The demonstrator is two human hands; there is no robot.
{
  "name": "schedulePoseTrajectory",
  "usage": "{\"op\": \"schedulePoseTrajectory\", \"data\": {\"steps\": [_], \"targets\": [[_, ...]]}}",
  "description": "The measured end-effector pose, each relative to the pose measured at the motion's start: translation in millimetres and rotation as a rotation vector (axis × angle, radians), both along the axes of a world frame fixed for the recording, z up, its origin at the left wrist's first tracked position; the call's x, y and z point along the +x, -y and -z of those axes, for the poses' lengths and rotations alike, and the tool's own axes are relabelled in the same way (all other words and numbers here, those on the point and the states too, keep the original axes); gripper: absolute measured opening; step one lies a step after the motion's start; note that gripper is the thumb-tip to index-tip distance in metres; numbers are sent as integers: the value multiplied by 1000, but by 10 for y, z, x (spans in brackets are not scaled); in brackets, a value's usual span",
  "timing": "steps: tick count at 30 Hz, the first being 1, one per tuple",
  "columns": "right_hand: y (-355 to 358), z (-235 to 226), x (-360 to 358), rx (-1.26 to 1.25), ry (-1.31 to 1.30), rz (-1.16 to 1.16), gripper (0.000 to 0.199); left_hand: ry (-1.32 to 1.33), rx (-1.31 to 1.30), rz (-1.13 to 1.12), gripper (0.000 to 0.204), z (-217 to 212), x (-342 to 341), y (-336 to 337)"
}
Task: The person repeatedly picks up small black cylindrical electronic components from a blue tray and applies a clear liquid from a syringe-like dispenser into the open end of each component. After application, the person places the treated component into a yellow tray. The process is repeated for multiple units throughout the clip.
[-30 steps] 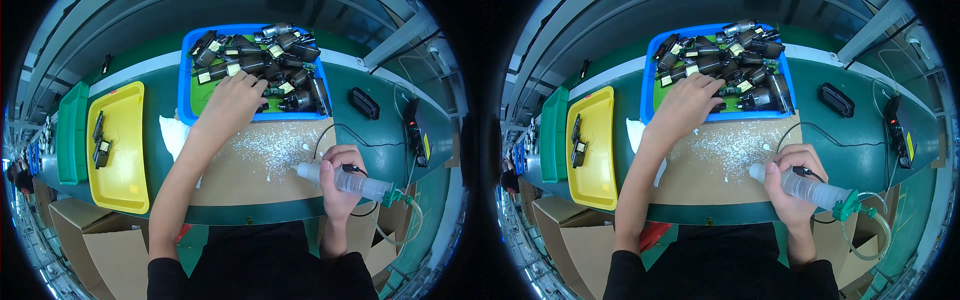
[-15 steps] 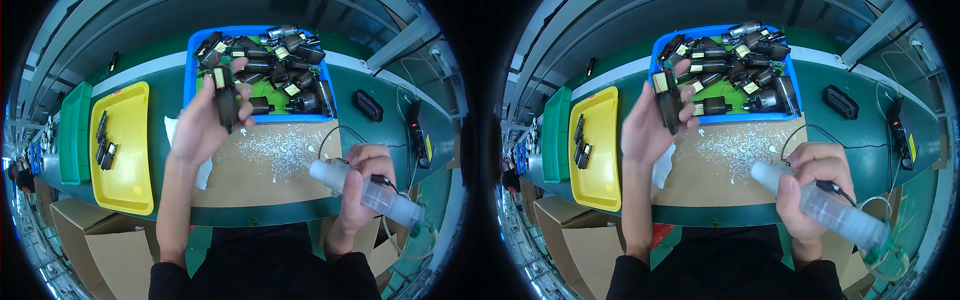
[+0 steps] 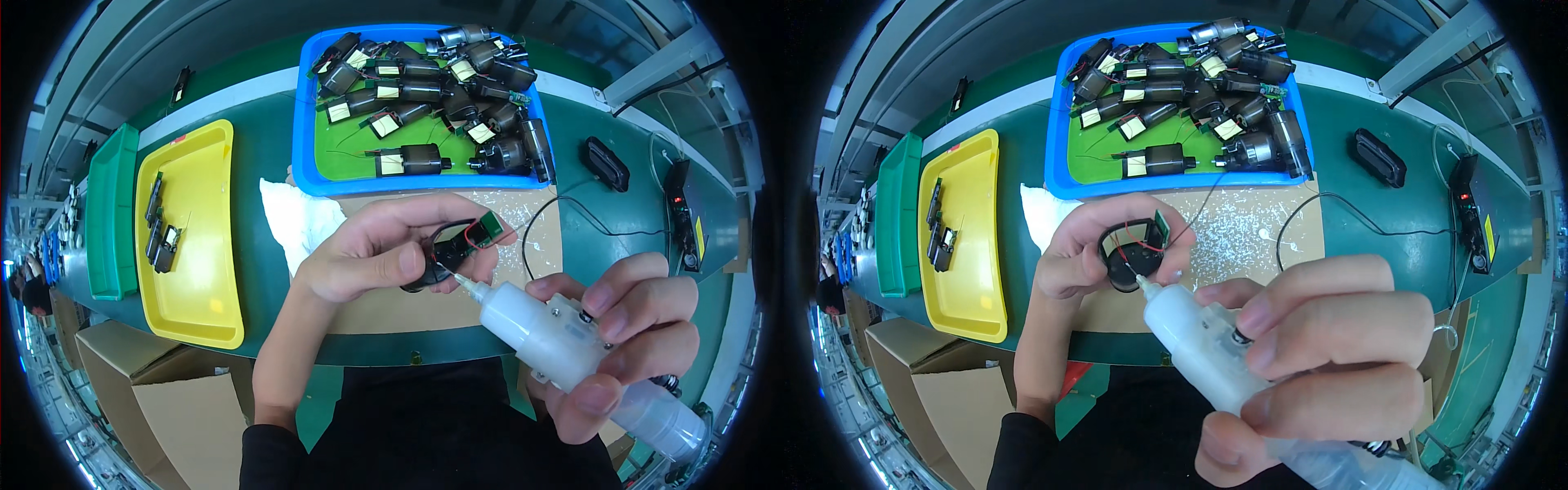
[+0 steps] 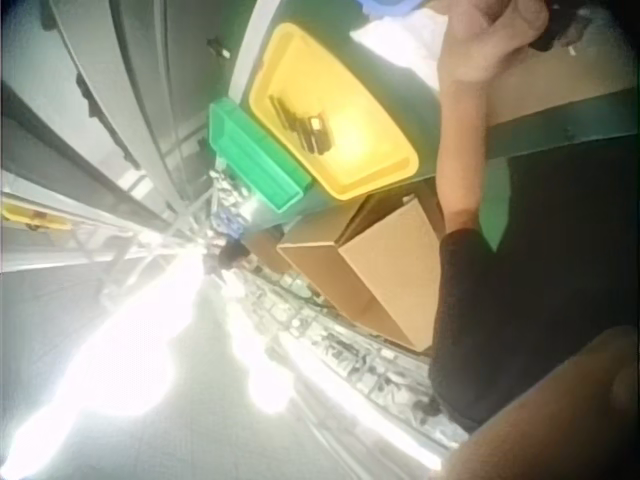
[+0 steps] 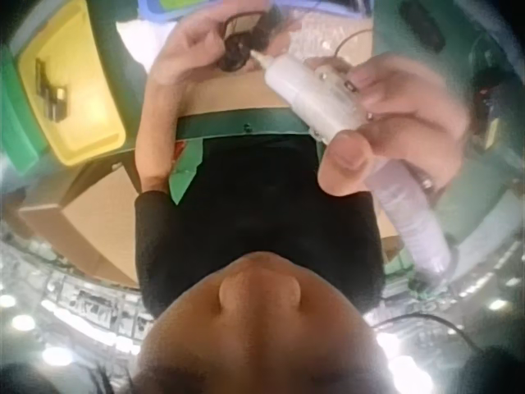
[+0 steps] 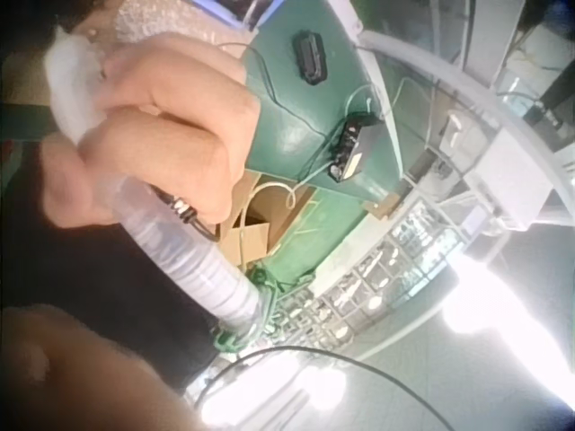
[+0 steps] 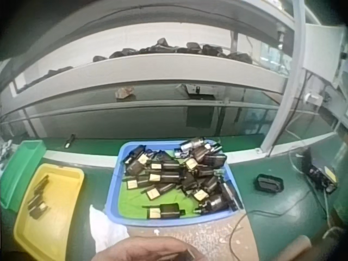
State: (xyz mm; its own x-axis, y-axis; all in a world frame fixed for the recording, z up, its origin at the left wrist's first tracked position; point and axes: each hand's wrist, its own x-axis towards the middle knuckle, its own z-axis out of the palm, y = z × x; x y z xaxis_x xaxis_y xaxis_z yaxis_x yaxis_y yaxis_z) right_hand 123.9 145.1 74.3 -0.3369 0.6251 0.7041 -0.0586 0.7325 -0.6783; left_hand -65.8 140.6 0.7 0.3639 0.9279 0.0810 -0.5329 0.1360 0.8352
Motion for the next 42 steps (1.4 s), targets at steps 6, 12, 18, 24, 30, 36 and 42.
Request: {"op": "schedulePoseTrajectory", "data": {"steps": [6,12,18,24,30,36,42], "targets": [[22,0,-2,5,57,-12,28,-28,69,-17,72,-23,17,-16],[-3,4,15,31,89,-11,28,-34,85,-17,72,-38,20,-25],[32,33,-16,48,97,36,28,16,53,-5,73,-46,17,-9],[114,2,48,22,132,35,29,36,49,-11,72,-72,52,-37],[172,12,-18,26,90,38,30,51,9,17,71,-131,24,-15],[159,23,1,49,72,27,29,135,33,69,68,-116,47,-29],[148,36,-28,11,32,35,30,159,72,82,67,-62,26,-15]]}}
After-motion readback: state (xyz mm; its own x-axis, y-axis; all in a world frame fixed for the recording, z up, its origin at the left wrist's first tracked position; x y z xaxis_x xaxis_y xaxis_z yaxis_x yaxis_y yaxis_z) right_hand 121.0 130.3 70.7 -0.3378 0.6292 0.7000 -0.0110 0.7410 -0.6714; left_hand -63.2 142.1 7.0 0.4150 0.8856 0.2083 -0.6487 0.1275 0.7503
